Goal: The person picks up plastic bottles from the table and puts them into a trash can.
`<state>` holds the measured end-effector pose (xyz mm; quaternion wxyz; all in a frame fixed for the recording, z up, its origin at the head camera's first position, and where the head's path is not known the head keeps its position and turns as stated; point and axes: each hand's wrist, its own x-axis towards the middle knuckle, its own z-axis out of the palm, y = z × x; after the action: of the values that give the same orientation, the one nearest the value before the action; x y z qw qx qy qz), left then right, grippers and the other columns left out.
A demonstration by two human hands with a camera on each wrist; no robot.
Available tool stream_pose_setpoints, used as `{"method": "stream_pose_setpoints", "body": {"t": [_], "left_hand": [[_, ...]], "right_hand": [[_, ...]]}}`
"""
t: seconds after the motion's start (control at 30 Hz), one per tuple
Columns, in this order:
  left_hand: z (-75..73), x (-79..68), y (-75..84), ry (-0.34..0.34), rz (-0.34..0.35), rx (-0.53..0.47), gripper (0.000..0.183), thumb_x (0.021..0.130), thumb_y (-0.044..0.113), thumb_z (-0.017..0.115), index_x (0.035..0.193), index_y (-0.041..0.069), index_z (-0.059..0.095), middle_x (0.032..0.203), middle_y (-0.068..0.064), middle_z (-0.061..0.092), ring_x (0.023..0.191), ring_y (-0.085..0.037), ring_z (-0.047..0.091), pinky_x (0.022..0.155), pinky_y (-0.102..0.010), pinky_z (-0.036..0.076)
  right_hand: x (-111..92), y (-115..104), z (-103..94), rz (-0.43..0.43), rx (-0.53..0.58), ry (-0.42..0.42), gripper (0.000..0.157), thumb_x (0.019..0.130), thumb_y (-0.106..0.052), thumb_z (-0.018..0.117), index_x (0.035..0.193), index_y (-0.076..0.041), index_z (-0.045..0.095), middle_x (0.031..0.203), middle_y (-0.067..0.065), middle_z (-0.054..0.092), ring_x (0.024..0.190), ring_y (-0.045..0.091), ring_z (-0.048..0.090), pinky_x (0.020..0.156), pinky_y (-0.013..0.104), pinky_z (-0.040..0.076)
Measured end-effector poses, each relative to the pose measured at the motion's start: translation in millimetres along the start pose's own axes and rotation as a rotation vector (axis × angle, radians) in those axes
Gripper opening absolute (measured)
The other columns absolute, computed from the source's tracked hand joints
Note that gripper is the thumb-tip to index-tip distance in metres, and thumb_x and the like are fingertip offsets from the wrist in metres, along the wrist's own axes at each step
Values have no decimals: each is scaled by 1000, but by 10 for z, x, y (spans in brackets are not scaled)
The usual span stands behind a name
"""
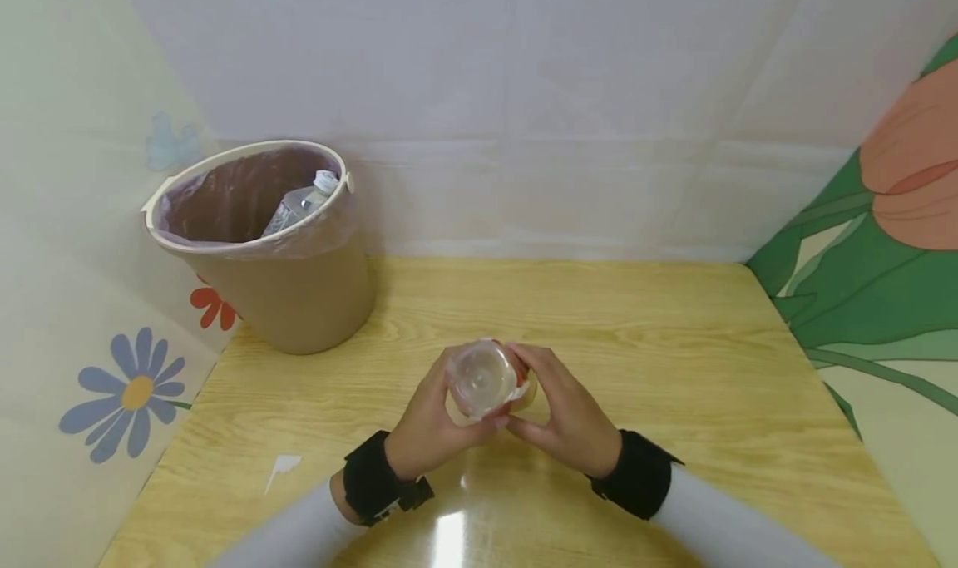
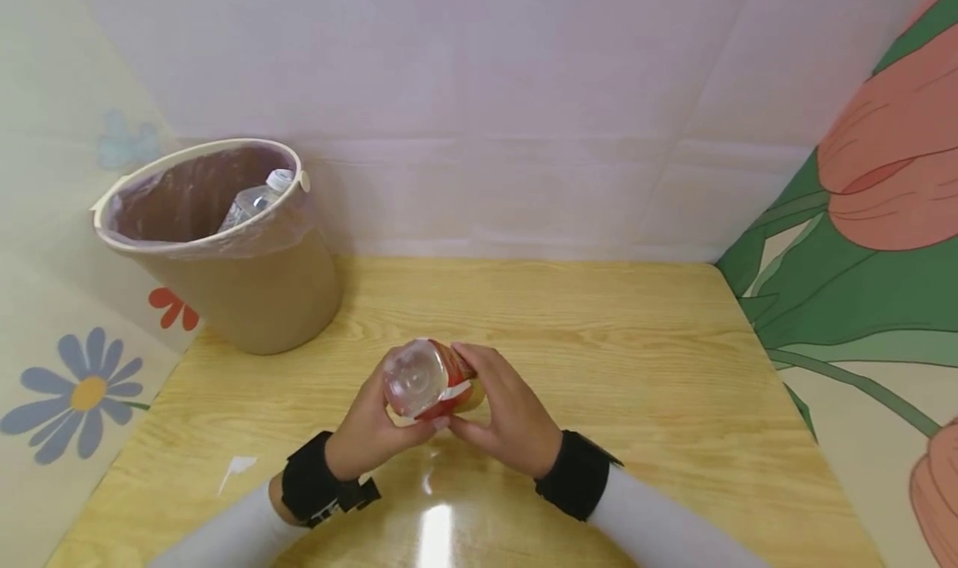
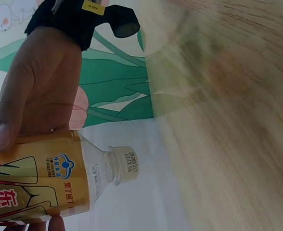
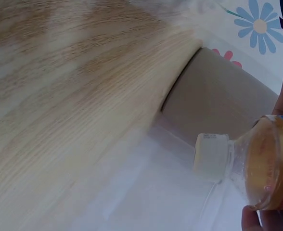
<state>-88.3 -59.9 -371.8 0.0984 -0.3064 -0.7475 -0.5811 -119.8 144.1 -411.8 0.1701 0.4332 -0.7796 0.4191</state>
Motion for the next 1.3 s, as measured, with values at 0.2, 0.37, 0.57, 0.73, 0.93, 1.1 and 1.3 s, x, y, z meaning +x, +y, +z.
{"method": "stream_pose_setpoints", "body": {"t": [0.2, 0.37, 0.57, 0.73, 0.93, 1.1, 1.3], "left_hand": [[-166, 118, 86, 10, 62, 44, 74, 67, 0, 80, 130, 4, 42, 125, -7, 51, 111, -24, 49, 94, -45, 40], [-478, 287, 259, 101, 118, 81, 74, 65, -4, 79, 129, -3, 41, 121, -11, 53, 108, -26, 50, 94, -43, 40], [-1028, 621, 535, 329, 258, 69, 72, 63, -6, 73, 127, -9, 39, 117, -15, 52, 106, -30, 48, 95, -39, 39], [-1629, 892, 664, 506, 248, 25, 69, 67, -6, 69, 128, 0, 38, 121, -16, 50, 113, -31, 43, 103, -37, 32], [-2403, 1037, 485, 605, -71, 76, 77, 73, -3, 73, 136, 18, 33, 133, -5, 41, 124, -21, 37, 104, -36, 33], [-2914, 1075, 280, 600, -409, 265, 82, 79, 13, 76, 141, 30, 25, 140, 6, 33, 127, -12, 29, 106, -36, 29], [-3169, 1095, 239, 578, -568, 293, 85, 83, 17, 74, 144, 32, 17, 144, 7, 28, 130, -12, 24, 109, -38, 22]], "right_hand": [[25, 64, -84, 50, -30, -16, 83, 84, -41, 71, 144, -5, 27, 137, 13, 38, 123, 26, 38, 100, 44, 37], [-43, 187, -177, 104, -67, -31, 80, 83, -28, 71, 146, -9, 26, 139, 11, 35, 125, 25, 36, 100, 45, 36], [-219, 451, -259, 135, -156, -66, 74, 85, -22, 69, 145, -7, 28, 141, 11, 34, 126, 25, 35, 97, 44, 39], [-426, 658, -346, 251, -199, -99, 72, 87, -19, 69, 145, -9, 28, 142, 12, 33, 127, 26, 35, 95, 48, 40], [-592, 744, -404, 310, -200, -99, 67, 87, -19, 69, 142, -6, 33, 138, 14, 36, 124, 29, 37, 93, 52, 40], [-629, 753, -389, 303, -188, -108, 63, 87, -19, 69, 140, -6, 37, 137, 13, 37, 123, 26, 37, 93, 50, 41], [-651, 752, -359, 293, -170, -117, 60, 87, -18, 69, 137, -6, 40, 137, 12, 37, 123, 25, 38, 94, 48, 41]]}}
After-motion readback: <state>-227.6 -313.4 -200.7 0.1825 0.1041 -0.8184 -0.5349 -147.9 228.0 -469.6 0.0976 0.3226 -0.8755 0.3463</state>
